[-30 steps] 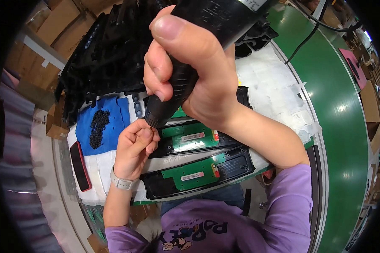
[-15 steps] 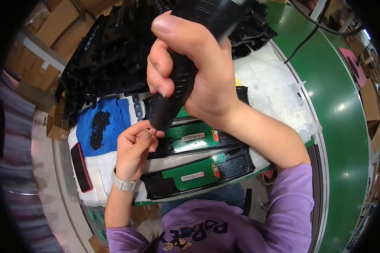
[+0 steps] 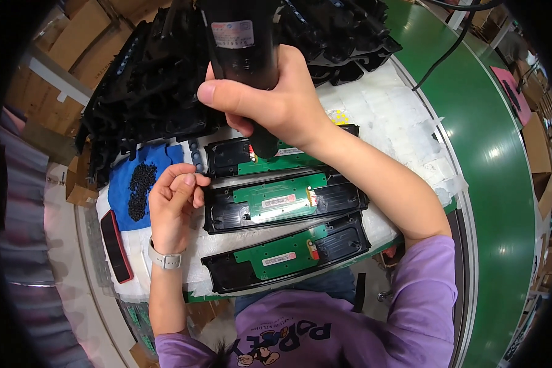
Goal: Assembling electronic components and fastening them with screws into toner cartridge housings at a manufacturing workbench.
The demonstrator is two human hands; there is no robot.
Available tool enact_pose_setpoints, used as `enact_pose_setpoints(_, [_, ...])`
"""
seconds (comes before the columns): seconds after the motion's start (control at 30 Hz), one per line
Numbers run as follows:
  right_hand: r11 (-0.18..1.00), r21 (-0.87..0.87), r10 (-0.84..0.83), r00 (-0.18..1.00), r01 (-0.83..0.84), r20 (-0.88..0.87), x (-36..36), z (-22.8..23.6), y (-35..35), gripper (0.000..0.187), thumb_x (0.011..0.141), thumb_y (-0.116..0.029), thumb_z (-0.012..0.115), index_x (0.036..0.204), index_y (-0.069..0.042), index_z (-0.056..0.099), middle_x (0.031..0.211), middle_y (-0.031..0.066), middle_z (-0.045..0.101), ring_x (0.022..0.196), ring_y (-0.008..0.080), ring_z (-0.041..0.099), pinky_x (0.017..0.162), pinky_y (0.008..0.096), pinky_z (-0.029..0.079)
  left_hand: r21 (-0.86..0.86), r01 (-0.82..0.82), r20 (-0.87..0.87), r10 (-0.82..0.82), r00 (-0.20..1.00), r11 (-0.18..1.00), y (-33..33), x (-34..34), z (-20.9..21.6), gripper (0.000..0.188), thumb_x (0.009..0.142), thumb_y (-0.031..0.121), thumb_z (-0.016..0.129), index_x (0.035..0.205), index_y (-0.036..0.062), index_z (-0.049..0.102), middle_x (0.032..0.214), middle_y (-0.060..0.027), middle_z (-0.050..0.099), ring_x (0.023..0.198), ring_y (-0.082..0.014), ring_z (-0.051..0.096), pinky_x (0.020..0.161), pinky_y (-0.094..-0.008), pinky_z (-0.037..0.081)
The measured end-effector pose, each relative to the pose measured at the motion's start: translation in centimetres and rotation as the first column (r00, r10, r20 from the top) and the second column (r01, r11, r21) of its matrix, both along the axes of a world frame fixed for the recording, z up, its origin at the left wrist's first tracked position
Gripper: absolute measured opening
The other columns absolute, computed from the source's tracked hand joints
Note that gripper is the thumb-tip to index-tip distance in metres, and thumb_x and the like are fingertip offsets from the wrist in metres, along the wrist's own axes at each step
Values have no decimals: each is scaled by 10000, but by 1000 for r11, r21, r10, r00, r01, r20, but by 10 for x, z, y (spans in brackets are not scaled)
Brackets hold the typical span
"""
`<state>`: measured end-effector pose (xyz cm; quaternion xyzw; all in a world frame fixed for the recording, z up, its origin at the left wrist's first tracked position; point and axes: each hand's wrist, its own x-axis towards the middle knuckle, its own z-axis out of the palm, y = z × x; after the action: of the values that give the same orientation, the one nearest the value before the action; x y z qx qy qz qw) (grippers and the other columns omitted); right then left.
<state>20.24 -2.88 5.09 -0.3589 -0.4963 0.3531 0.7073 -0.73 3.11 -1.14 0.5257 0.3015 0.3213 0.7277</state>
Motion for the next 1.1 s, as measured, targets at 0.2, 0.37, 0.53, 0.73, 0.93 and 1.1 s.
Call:
enact_pose_setpoints(0.2, [1000, -5, 26, 981, -25, 190, -6, -3, 1, 150, 724, -113, 671, 707, -17, 556, 515, 0, 521, 405, 54, 467, 392, 195, 347, 122, -16, -55, 23, 998, 992, 10, 2, -3, 130, 866, 97, 559, 931, -13, 580, 782, -86, 639, 560, -67, 527, 513, -160, 393])
enact_pose_setpoints(0.37, [995, -48, 92, 982, -85, 163, -6, 0, 0, 172, 712, -107, 688, 684, -28, 538, 537, -2, 534, 444, 46, 490, 415, 191, 367, 255, -27, -133, 62, 989, 967, 22, 17, -3, 161, 850, 106, 586, 929, -23, 642, 771, -49, 630, 591, -54, 515, 557, -161, 407])
enact_pose_setpoints(0.53, [999, 38, -12, 947, -1, 320, -13, 0, -4, 222, 689, -146, 733, 708, -21, 551, 592, -3, 554, 543, 42, 521, 501, 184, 412, 239, 66, -99, -43, 994, 969, 25, 24, -18, 143, 830, 59, 596, 941, -24, 629, 790, -40, 619, 645, -57, 513, 609, -176, 420])
enact_pose_setpoints(0.73, [986, 71, 145, 987, -150, 65, -5, 11, -11, 237, 789, -181, 572, 910, -9, 463, 518, 15, 441, 381, 104, 418, 378, 229, 332, 121, 45, -28, -41, 999, 992, 10, 14, -3, 158, 814, 23, 596, 963, -31, 590, 848, -77, 627, 657, -79, 547, 642, -191, 440])
enact_pose_setpoints(0.93, [941, 277, 249, 952, -194, -180, -10, 34, -33, 393, 905, -395, 366, 1075, -56, 469, 598, -11, 442, 428, 96, 416, 515, 279, 404, 65, 162, 32, -164, 986, 985, -14, 8, 11, 171, 833, 33, 579, 981, -53, 589, 856, -158, 649, 721, -173, 638, 642, -229, 492])
enact_pose_setpoints(1.1, [924, 301, 296, 939, -235, -176, -7, 22, -22, 388, 896, -405, 376, 1055, -60, 461, 594, -10, 443, 422, 100, 413, 506, 283, 401, 16, 239, 87, -240, 967, 971, -19, 7, 10, 153, 817, 9, 592, 956, -57, 596, 840, -157, 648, 716, -179, 642, 655, -232, 502])
